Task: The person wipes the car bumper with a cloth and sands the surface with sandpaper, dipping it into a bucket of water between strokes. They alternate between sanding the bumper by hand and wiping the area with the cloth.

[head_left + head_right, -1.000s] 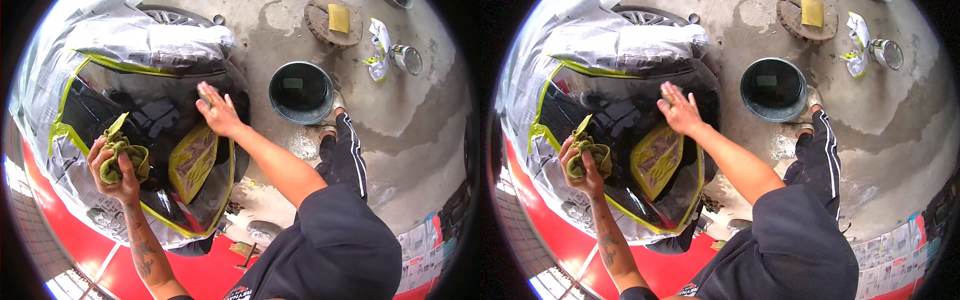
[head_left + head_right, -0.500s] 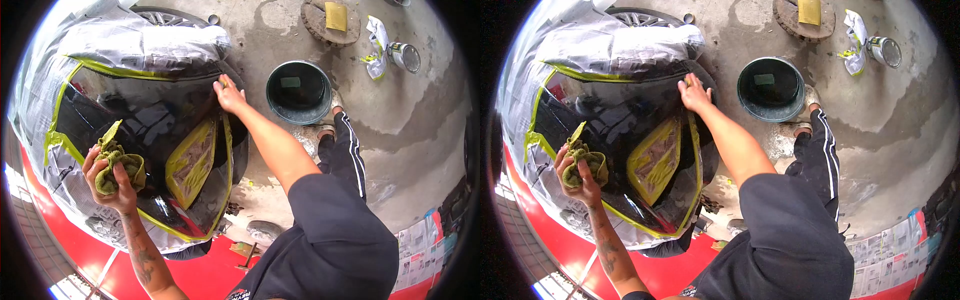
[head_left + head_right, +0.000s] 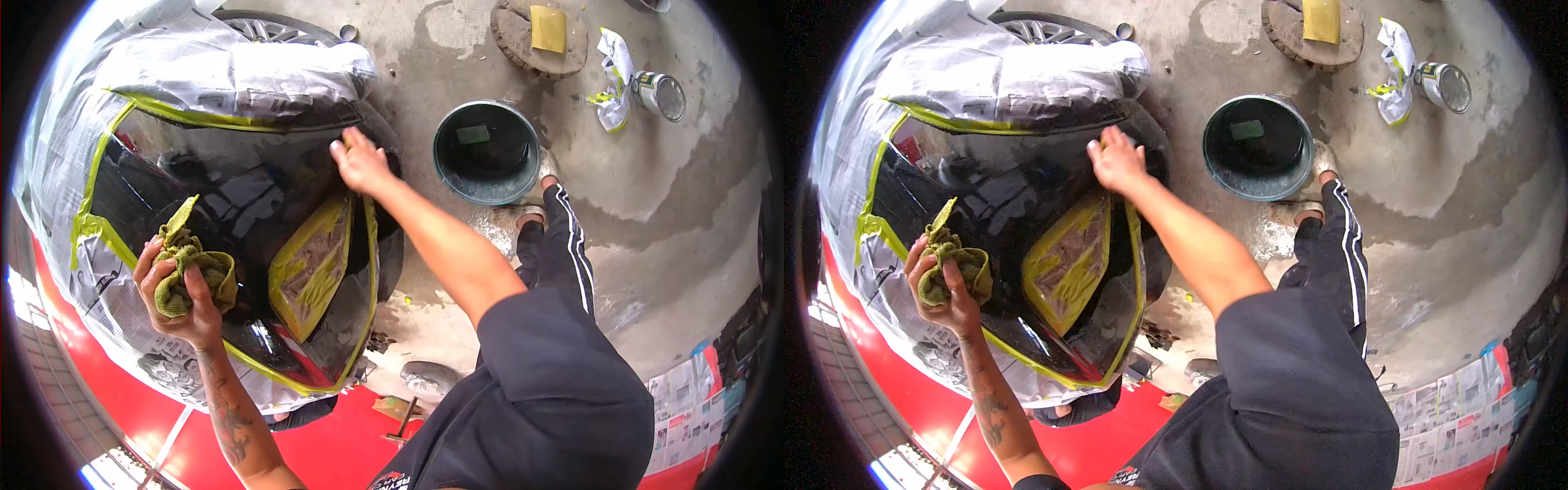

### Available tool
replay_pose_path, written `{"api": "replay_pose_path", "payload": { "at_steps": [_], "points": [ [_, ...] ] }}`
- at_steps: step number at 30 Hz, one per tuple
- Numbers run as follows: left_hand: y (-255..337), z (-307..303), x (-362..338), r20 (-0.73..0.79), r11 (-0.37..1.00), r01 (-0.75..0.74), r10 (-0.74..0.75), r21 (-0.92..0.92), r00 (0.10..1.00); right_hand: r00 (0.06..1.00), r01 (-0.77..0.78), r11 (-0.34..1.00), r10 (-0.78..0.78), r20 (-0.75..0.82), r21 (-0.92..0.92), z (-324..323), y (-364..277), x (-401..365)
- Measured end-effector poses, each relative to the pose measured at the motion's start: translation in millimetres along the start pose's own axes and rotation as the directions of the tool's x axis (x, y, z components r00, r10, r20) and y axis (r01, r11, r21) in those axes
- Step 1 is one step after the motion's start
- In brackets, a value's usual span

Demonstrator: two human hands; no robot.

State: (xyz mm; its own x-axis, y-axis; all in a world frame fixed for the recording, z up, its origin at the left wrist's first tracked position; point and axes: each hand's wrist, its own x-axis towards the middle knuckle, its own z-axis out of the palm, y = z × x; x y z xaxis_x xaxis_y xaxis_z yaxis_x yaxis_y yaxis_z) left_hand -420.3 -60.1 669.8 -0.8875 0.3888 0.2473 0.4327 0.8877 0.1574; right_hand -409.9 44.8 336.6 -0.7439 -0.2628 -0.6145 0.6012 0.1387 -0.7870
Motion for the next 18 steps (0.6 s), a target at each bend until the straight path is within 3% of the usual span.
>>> {"api": "replay_pose_path", "payload": {
  "at_steps": [3,6,9,11,13,15,18],
  "points": [
    [1.2,-0.8,-0.5,-0.001,1.000,0.007,-0.007,0.006,1.000,0.959,0.283,0.947,-0.283,-0.023,0.149,2.2,-37.3,-53.9],
    [3.1,0.6,-0.2,-0.002,1.000,0.024,-0.024,0.000,1.000,0.913,0.407,0.913,-0.407,-0.016,0.041,-6.2,-21.3,-57.7],
    [3.1,0.7,-0.7,-0.007,0.999,0.042,-0.042,-0.001,0.999,0.990,0.143,0.989,-0.143,0.007,0.043,-9.6,19.5,-23.4],
    [2.3,2.1,0.7,-0.016,0.999,0.042,-0.042,0.001,0.999,0.991,0.135,0.989,-0.135,-0.002,0.059,-2.2,6.3,-20.9],
    [3.9,0.8,0.2,-0.014,0.999,0.044,-0.044,0.006,0.999,0.954,0.298,0.954,-0.298,0.004,0.044,-2.2,-25.7,-41.1],
    [2.9,1.4,0.7,-0.018,0.999,0.042,-0.042,0.001,0.999,0.878,0.474,0.863,-0.477,-0.029,0.172,1.8,-34.2,-48.1],
    [3.2,0.1,0.5,-0.004,0.999,0.031,-0.031,0.010,0.999,0.887,0.458,0.888,-0.459,0.043,0.038,-14.4,-9.2,-44.9]
  ]
}}
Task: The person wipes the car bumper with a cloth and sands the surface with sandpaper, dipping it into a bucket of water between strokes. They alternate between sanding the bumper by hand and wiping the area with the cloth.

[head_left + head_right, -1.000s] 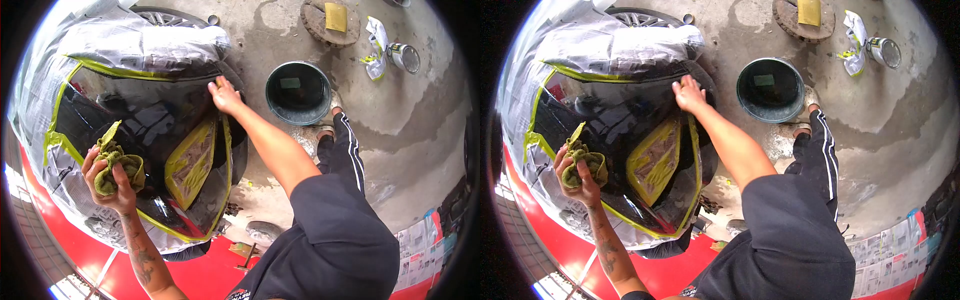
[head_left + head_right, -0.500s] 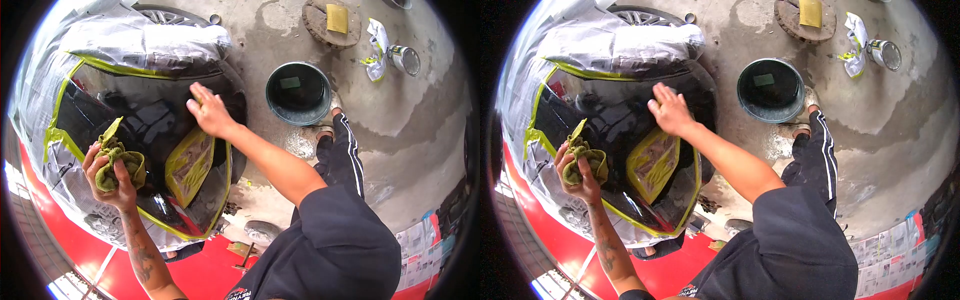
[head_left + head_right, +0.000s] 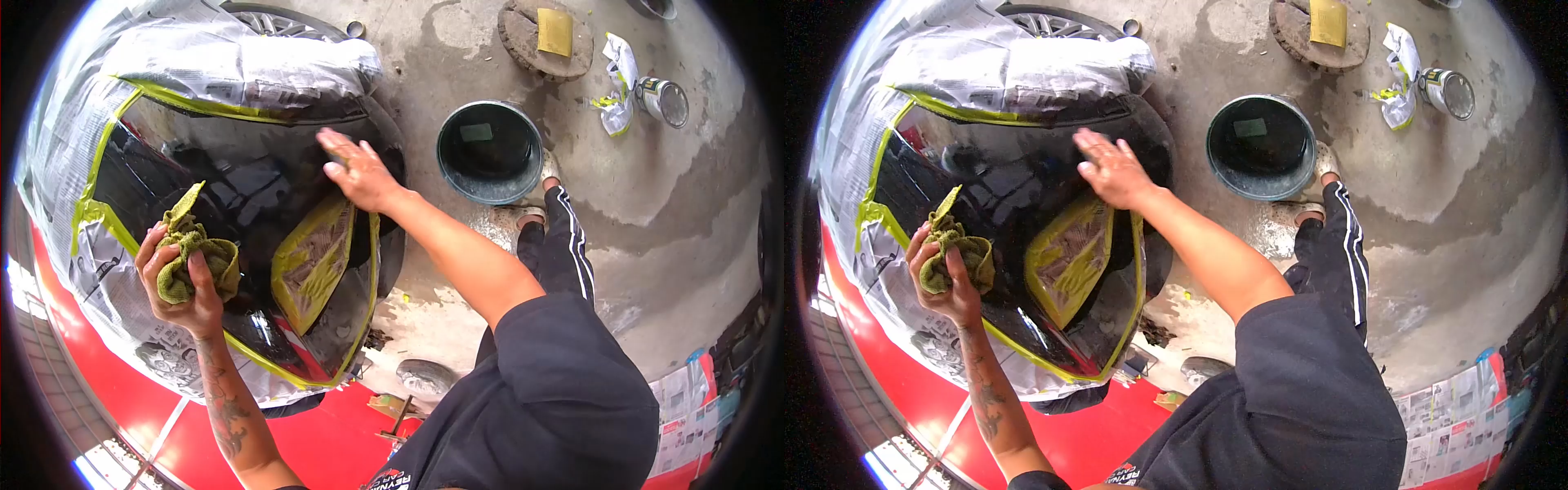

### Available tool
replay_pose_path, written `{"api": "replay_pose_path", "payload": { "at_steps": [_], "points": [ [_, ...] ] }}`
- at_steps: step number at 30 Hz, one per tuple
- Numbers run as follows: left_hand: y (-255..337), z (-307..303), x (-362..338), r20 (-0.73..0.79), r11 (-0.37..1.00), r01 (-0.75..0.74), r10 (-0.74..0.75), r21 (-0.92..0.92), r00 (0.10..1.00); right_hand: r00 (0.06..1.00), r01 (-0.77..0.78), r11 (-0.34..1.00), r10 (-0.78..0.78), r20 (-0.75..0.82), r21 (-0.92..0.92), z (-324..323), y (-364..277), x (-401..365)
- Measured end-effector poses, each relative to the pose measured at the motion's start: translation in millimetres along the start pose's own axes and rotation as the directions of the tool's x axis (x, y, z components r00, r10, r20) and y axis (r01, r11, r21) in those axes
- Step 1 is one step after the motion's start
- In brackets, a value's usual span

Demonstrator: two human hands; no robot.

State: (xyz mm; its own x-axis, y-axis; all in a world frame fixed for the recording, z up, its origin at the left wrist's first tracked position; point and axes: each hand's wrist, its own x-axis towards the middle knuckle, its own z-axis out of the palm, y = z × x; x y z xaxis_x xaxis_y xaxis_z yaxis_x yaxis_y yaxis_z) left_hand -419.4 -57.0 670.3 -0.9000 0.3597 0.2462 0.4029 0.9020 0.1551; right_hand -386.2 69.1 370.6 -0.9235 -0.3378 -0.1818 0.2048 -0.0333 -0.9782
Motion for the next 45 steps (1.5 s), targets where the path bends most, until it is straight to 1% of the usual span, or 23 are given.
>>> {"api": "replay_pose_path", "payload": {
  "at_steps": [1,3,4,7,9,12,15,16,17,19,20,23,25,27,30,33,35,36,37,39,41,43,45],
  "points": [
    [-0.2,-0.2,0.0,0.004,1.000,-0.004,0.004,0.007,1.000,0.993,-0.114,0.993,0.114,0.011,0.014,-0.9,16.1,-0.8],
    [-0.2,-0.9,0.2,0.005,1.000,-0.020,0.020,0.004,1.000,0.987,-0.163,0.986,0.163,0.004,0.017,-5.2,16.4,-0.6],
    [-1.0,0.4,0.7,0.001,1.000,-0.029,0.029,0.002,1.000,0.997,-0.082,0.996,0.082,-0.013,0.027,-0.7,13.2,3.2],
    [-1.3,0.5,-0.7,-0.007,1.000,0.007,-0.007,-0.005,1.000,0.985,0.170,0.983,-0.168,-0.039,0.075,3.4,-40.4,18.4],
    [-0.9,1.0,-1.2,-0.010,1.000,0.009,-0.009,-0.005,1.000,0.977,0.212,0.969,-0.209,-0.036,0.123,1.1,-47.7,22.8],
    [-1.6,1.6,0.9,-0.007,1.000,0.004,-0.004,-0.013,1.000,0.983,0.184,0.976,-0.182,-0.027,0.117,-4.0,-12.2,11.5],
    [-0.8,-0.5,-0.8,-0.001,1.000,0.005,-0.005,0.001,1.000,0.995,-0.093,0.991,0.097,-0.032,0.097,-3.3,37.2,3.0],
    [-0.8,0.5,0.2,-0.003,1.000,0.001,-0.001,0.006,1.000,0.995,-0.048,0.997,0.053,-0.080,0.063,7.6,39.4,8.6],
    [-1.3,2.3,0.8,-0.008,1.000,0.000,0.000,-0.001,1.000,0.999,-0.050,0.997,0.051,-0.010,0.065,-1.8,10.0,10.0],
    [-1.5,0.9,-0.5,-0.002,1.000,0.007,-0.007,-0.012,1.000,0.988,0.156,0.983,-0.153,-0.034,0.095,2.0,-28.2,6.3],
    [-1.2,0.3,-0.2,0.006,1.000,0.003,-0.003,-0.002,1.000,0.986,0.164,0.975,-0.156,-0.063,0.149,4.4,-32.5,2.8],
    [-4.3,0.4,0.5,0.010,1.000,-0.023,0.023,-0.012,1.000,0.999,0.028,0.999,-0.027,-0.031,0.040,-0.9,-2.1,-0.3],
    [-3.4,-1.6,-1.1,0.027,1.000,-0.017,0.017,0.010,0.999,0.974,-0.224,0.974,0.225,-0.014,0.024,-0.6,40.0,6.8],
    [-2.9,-1.1,0.0,0.024,1.000,-0.020,0.020,0.019,1.000,0.942,-0.335,0.942,0.334,-0.034,-0.002,1.1,44.7,17.4],
    [-2.3,0.3,0.4,0.016,1.000,-0.022,0.022,0.002,1.000,0.966,-0.259,0.964,0.259,0.007,0.058,9.1,7.1,10.4],
    [-2.0,-0.3,0.8,0.026,1.000,-0.023,0.023,0.007,0.999,0.968,-0.238,0.969,0.243,-0.057,0.071,11.4,6.5,-1.1],
    [-2.7,0.5,1.0,0.028,1.000,-0.024,0.024,0.007,0.999,0.921,-0.375,0.926,0.378,-0.097,0.042,15.7,39.4,15.5],
    [-2.6,-0.4,0.8,0.031,1.000,-0.024,0.023,0.008,0.999,0.896,-0.435,0.899,0.437,-0.073,0.044,6.3,49.7,24.0],
    [-3.3,-1.1,0.5,0.034,0.999,-0.031,0.031,0.005,0.999,0.876,-0.478,0.876,0.481,-0.034,0.062,1.5,56.1,30.3],
    [-4.7,-1.2,0.2,0.033,0.999,-0.048,0.048,-0.003,0.998,0.861,-0.504,0.863,0.506,-0.052,0.034,9.8,45.1,37.2],
    [-3.9,-1.4,0.4,0.033,0.999,-0.042,0.043,-0.015,0.999,0.916,-0.397,0.913,0.401,-0.029,0.092,14.2,22.0,20.6],
    [-4.2,-1.0,0.1,0.034,0.999,-0.036,0.037,-0.021,0.999,0.925,-0.378,0.922,0.380,-0.009,0.084,11.1,8.2,6.4],
    [-3.9,-0.4,-0.1,0.030,0.999,-0.034,0.035,-0.027,0.999,0.918,-0.393,0.918,0.395,-0.033,0.056,10.1,29.1,14.4]
  ]
}}
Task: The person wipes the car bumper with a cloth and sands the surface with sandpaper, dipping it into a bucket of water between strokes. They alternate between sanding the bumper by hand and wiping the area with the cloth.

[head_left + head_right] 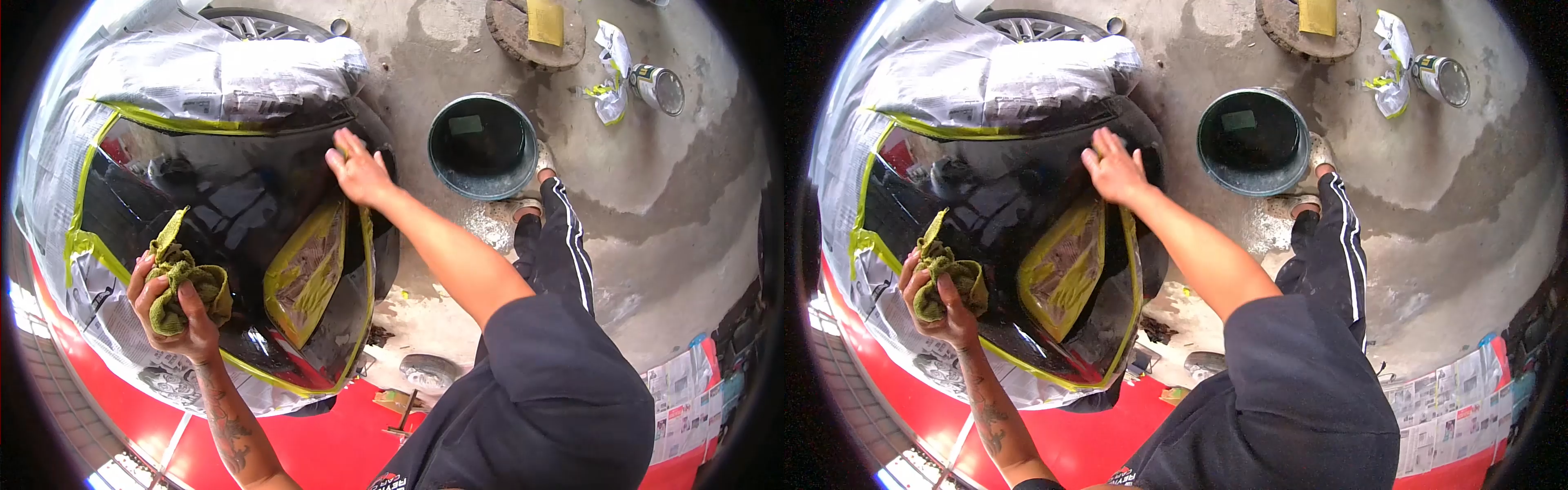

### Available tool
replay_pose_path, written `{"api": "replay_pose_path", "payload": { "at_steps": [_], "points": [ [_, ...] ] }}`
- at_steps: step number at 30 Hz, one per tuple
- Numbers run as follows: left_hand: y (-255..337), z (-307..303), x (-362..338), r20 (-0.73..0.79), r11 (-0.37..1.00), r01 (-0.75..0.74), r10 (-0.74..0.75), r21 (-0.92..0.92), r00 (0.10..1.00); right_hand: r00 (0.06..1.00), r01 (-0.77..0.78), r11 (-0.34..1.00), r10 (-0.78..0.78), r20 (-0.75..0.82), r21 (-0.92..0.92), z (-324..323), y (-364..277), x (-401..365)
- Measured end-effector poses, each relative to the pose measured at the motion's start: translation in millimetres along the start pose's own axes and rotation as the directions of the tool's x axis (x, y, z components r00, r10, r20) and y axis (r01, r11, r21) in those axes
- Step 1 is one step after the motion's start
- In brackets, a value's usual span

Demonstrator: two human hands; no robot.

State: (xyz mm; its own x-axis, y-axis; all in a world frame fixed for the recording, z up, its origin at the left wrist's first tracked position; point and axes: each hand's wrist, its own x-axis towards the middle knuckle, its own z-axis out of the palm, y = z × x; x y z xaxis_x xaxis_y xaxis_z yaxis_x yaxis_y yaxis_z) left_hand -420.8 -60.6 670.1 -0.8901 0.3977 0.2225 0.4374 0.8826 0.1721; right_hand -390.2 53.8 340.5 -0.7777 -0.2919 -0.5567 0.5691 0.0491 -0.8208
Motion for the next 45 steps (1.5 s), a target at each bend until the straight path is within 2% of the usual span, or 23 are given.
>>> {"api": "replay_pose_path", "payload": {
  "at_steps": [4,7,10,13,14,16,18,20,23,26,29,32,34,36,37,40,42,45],
  "points": [
    [0.2,-2.2,0.5,0.010,0.999,0.009,-0.009,0.039,1.000,0.985,-0.173,0.984,0.173,-0.005,-0.037,-5.1,15.7,41.0],
    [-0.2,-0.1,1.6,0.003,0.999,0.000,0.000,0.036,1.000,0.998,-0.042,0.999,0.041,0.043,0.022,-2.8,-11.3,2.8],
    [1.2,-0.3,1.3,0.007,0.999,0.011,-0.011,0.032,1.000,0.999,0.001,1.000,-0.001,0.054,0.006,-6.2,-11.3,-11.2],
    [1.7,-1.3,0.2,0.008,0.999,0.017,-0.018,0.045,1.000,0.989,-0.147,0.989,0.147,0.016,-0.020,-8.5,19.6,33.9],
    [1.3,-2.0,0.5,0.012,0.999,0.016,-0.017,0.049,1.000,0.986,-0.164,0.986,0.164,0.007,-0.026,-13.2,11.7,37.0],
    [1.4,-2.2,0.5,0.012,0.999,0.013,-0.014,0.047,1.000,0.983,-0.174,0.985,0.175,0.051,-0.013,-10.7,-2.9,28.9],
    [1.1,-0.3,1.2,0.004,0.999,0.003,-0.003,0.035,1.000,0.999,-0.037,0.997,0.036,0.020,0.061,2.3,-5.3,5.0],
    [1.9,-0.1,2.0,0.004,1.000,0.005,-0.005,0.031,1.000,1.000,-0.005,0.998,0.004,0.017,0.068,0.4,-6.6,-7.9],
    [1.8,-0.7,1.1,0.011,0.999,0.009,-0.009,0.039,1.000,0.996,-0.090,0.996,0.090,-0.003,-0.020,-6.3,17.2,24.6],
    [1.1,-0.6,2.5,0.002,0.999,0.006,-0.006,0.047,1.000,0.990,-0.137,0.989,0.136,-0.029,-0.048,-3.8,11.1,39.9],
    [2.5,0.6,1.9,-0.006,0.999,0.020,-0.020,0.043,1.000,0.998,0.062,0.997,-0.063,-0.016,-0.054,4.0,-32.2,6.2],
    [3.6,0.6,1.1,-0.004,0.999,0.027,-0.027,0.047,1.000,0.954,0.299,0.951,-0.299,-0.006,0.078,4.2,-51.9,-22.2],
    [3.3,0.6,1.9,-0.005,0.999,0.027,-0.026,0.045,1.000,0.945,0.327,0.943,-0.327,0.019,-0.058,-2.8,-28.8,-16.9],
    [2.3,-0.2,0.1,-0.008,0.999,0.034,-0.034,0.042,0.999,0.994,0.112,0.989,-0.112,0.009,-0.098,-7.7,-0.8,-6.4],
    [2.2,-1.7,0.2,-0.002,0.999,0.030,-0.030,0.038,1.000,0.993,0.115,0.992,-0.115,0.008,-0.047,-8.5,8.0,-5.4],
    [1.3,-1.4,-1.2,-0.003,0.999,0.021,-0.021,0.029,1.000,0.936,0.350,0.937,-0.350,0.014,0.014,-9.2,-32.0,-10.5],
    [0.8,-0.2,-0.3,-0.001,1.000,0.006,-0.006,0.027,1.000,0.835,0.545,0.834,-0.549,0.035,0.078,-8.2,-62.0,-11.8],
    [0.4,-0.1,-0.9,0.007,1.000,0.005,-0.005,0.025,1.000,0.801,0.582,0.804,-0.593,0.086,0.125,-18.4,-50.6,-8.1]
  ]
}}
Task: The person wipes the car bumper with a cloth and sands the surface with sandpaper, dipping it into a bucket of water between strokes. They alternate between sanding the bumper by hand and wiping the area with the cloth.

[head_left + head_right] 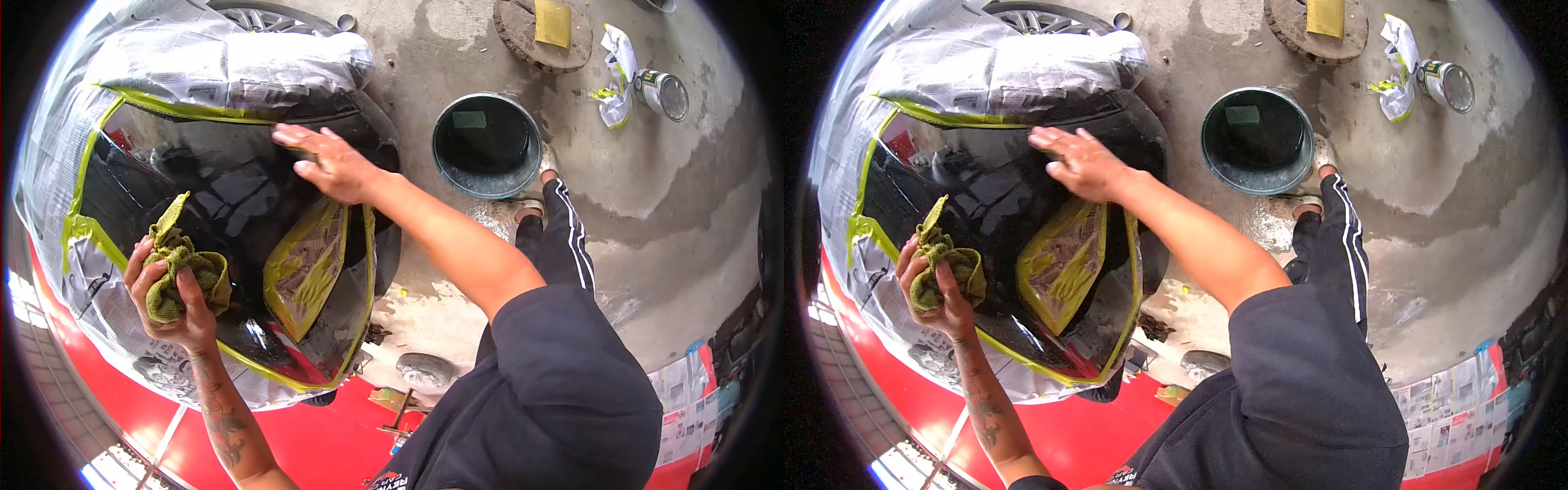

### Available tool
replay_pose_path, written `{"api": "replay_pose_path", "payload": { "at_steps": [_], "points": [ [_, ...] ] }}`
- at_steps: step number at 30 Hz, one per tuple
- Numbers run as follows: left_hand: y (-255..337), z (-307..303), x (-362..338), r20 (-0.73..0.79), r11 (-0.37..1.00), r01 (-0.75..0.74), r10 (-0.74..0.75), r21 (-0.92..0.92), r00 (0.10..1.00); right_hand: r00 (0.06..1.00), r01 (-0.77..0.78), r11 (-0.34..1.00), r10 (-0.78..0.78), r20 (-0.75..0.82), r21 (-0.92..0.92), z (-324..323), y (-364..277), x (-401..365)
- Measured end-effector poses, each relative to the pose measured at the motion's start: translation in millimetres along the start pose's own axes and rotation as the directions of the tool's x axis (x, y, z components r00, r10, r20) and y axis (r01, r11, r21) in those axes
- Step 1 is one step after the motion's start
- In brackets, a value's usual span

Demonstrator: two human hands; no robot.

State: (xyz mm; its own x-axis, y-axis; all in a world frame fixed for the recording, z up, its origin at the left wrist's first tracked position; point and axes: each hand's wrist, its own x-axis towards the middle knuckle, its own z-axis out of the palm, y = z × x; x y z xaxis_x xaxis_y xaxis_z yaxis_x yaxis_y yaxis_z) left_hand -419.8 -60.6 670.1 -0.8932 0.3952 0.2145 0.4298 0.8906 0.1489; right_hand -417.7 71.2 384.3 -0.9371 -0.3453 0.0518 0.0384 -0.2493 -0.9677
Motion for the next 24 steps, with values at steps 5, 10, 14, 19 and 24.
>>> {"api": "replay_pose_path", "payload": {
  "at_steps": [5,10,14,19,24],
  "points": [
    [1.3,-1.1,2.5,-0.002,0.999,0.010,-0.010,0.037,1.000,0.999,-0.027,0.997,0.025,-0.035,-0.067,-0.6,39.5,-13.3],
    [1.0,-0.8,1.1,-0.009,1.000,0.024,-0.024,0.015,1.000,1.000,-0.010,0.998,0.009,-0.012,-0.063,3.2,0.5,-14.9],
    [1.1,-0.8,0.4,-0.011,1.000,0.020,-0.020,0.014,1.000,0.912,-0.406,0.910,0.398,-0.098,-0.081,-6.9,76.8,-38.5],
    [0.3,-0.4,1.9,0.005,1.000,-0.018,0.018,0.003,1.000,0.928,-0.370,0.926,0.365,-0.073,-0.079,13.3,31.7,-32.4],
    [-0.1,-0.3,0.6,-0.003,1.000,0.009,-0.008,0.015,1.000,0.792,-0.608,0.787,0.593,-0.145,-0.105,4.0,70.0,-27.6]
  ]
}}
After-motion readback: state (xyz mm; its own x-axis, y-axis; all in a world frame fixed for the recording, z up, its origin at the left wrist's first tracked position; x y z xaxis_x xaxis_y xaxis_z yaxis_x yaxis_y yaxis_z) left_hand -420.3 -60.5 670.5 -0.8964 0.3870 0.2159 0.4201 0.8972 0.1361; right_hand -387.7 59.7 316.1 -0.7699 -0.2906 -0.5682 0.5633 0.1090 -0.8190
